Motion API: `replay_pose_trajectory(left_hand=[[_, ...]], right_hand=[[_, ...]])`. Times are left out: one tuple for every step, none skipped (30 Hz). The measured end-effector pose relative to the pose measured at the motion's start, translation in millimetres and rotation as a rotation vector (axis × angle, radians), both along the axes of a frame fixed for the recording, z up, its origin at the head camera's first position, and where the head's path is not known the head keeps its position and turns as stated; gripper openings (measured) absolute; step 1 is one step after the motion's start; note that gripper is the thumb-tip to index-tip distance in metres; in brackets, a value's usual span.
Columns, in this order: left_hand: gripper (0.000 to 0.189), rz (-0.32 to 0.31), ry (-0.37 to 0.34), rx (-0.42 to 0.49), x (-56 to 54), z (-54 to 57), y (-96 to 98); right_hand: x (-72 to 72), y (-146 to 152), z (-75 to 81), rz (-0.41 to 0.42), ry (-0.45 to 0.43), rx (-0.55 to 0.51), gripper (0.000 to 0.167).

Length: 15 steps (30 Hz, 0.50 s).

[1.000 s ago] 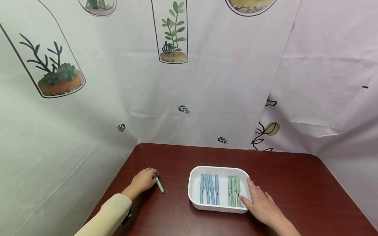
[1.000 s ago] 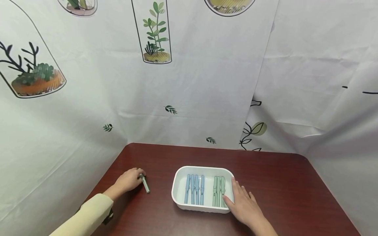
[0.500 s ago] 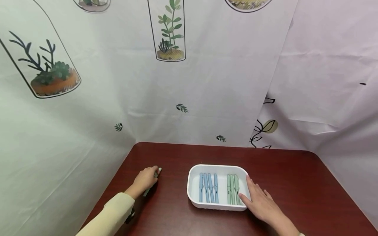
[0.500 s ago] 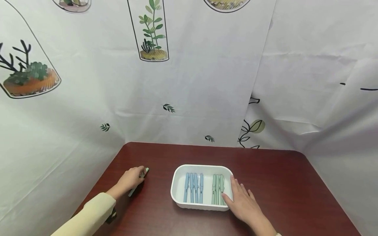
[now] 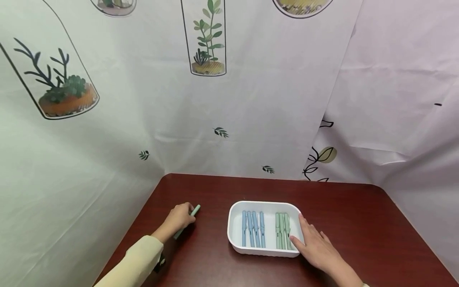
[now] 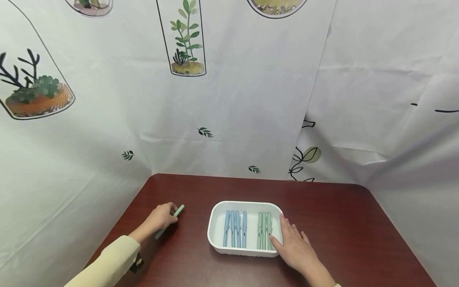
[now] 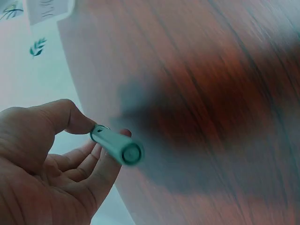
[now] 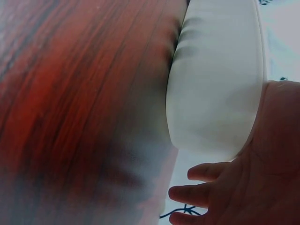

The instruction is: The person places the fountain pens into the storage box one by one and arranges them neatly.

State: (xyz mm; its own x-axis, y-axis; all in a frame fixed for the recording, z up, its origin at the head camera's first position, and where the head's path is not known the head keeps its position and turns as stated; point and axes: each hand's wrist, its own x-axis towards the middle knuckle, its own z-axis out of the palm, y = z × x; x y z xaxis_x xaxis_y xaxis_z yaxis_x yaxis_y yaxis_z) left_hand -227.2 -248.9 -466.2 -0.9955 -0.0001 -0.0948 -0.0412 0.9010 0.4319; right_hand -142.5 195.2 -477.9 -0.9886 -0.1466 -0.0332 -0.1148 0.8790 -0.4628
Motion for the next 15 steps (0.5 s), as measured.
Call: replay_pose_trajectory(left_hand=[[0.030, 0.008, -0.008, 0.017, 0.5, 1.0, 0.9], [0.031, 0.013, -0.014, 0.032, 1.4, 2.5, 1.6], [0.033, 0.016, -0.017, 0.041, 1.9, 3.5, 2.3], [0.034, 0.014, -0.016, 0.047, 2.3, 4.6, 2.9], [0.035, 0.013, -0.012, 0.050, 2.8, 6.0, 3.5], [0.037, 0.016, -0.012, 0.056, 3.0, 6.8, 4.2], [0.037, 0.015, -0.006, 0.063, 3.4, 8.1, 5.0], [0.038, 0.014, 0.002, 0.067, 4.0, 9.4, 5.9], [0.038, 0.011, 0.015, 0.071, 4.5, 10.7, 6.7], [0.037, 0.010, 0.026, 0.085, 5.5, 11.8, 7.8], [0.036, 0.009, 0.037, 0.103, 6.6, 12.6, 8.7], [0.034, 0.010, 0.043, 0.129, 8.0, 13.7, 9.8], [0.032, 0.008, 0.053, 0.153, 9.8, 14.8, 10.9], [0.030, 0.005, 0.062, 0.176, 11.4, 16.1, 12.0], [0.028, 0.003, 0.070, 0.204, 12.8, 16.9, 13.5]], right_hand=[[-0.1, -0.1, -0.3, 0.001, 0.001, 0.003, 0.087], [-0.1, -0.1, -0.5, 0.002, 0.000, 0.004, 0.087], [-0.1, -0.1, -0.8, 0.002, -0.002, 0.004, 0.087], [-0.2, 0.0, -0.8, 0.002, -0.002, 0.004, 0.088], [-0.3, 0.0, -0.8, 0.003, -0.001, 0.005, 0.088], [-0.5, 0.2, -0.9, 0.003, 0.000, 0.005, 0.088], [-0.6, 0.4, -1.0, 0.002, 0.001, 0.005, 0.088], [-0.4, 0.7, -0.9, 0.002, 0.002, 0.003, 0.088], [-0.2, 1.0, -1.0, 0.001, 0.003, 0.001, 0.088], [0.0, 1.3, -1.0, 0.001, 0.006, 0.001, 0.087], [0.1, 1.5, -1.1, 0.001, 0.008, 0.002, 0.087], [0.3, 1.4, -1.0, 0.003, 0.011, 0.000, 0.087], [0.5, 1.3, -0.9, 0.004, 0.010, -0.003, 0.087], [0.6, 1.0, -0.7, 0.006, 0.010, -0.004, 0.087], [0.7, 0.6, -0.5, 0.006, 0.011, -0.006, 0.087]])
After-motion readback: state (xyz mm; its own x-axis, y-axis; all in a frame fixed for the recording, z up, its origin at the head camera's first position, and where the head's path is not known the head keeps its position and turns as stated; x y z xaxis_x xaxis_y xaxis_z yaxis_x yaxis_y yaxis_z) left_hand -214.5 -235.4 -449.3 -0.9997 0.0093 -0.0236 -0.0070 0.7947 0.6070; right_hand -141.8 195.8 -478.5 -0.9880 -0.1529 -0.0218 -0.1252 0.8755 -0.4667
